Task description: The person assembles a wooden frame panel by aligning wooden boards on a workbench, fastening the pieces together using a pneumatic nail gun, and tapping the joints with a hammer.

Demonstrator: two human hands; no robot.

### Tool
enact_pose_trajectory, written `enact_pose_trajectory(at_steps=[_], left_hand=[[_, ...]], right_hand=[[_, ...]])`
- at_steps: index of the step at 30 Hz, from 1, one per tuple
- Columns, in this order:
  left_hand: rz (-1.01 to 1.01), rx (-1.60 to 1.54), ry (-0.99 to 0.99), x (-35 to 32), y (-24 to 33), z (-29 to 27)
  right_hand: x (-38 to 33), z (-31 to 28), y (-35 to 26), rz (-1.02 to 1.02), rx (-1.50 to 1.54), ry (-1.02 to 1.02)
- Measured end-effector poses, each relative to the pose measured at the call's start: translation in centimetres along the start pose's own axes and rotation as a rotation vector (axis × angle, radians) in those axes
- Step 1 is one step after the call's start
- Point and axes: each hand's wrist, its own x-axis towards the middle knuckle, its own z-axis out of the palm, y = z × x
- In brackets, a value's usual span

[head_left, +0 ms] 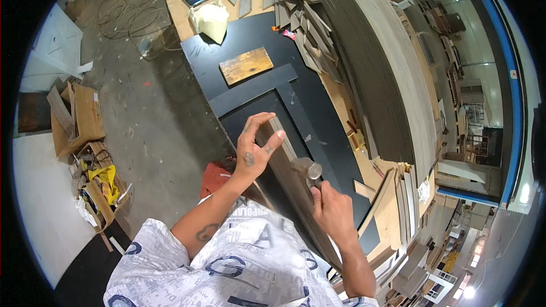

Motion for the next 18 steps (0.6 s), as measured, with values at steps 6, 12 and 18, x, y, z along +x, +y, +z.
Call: enact_pose_trajectory(at_steps=[6, 12, 18], left_hand=[[-0.043, 0.082, 0.087, -0.3, 1.0, 0.8], [-0.128, 0.045, 0.128, -0.6, 1.1, 0.6], [-0.04, 0.065, 0.16, -0.6, 0.9, 0.7]], right_hand=[[2.9, -2.4, -1.4, 0.046, 0.333, 0.085], [8.3, -5.5, -5.7, -0.091, 0.179, 0.156], [10.8, -5.8, -6.0, -0.188, -0.122, -0.037]])
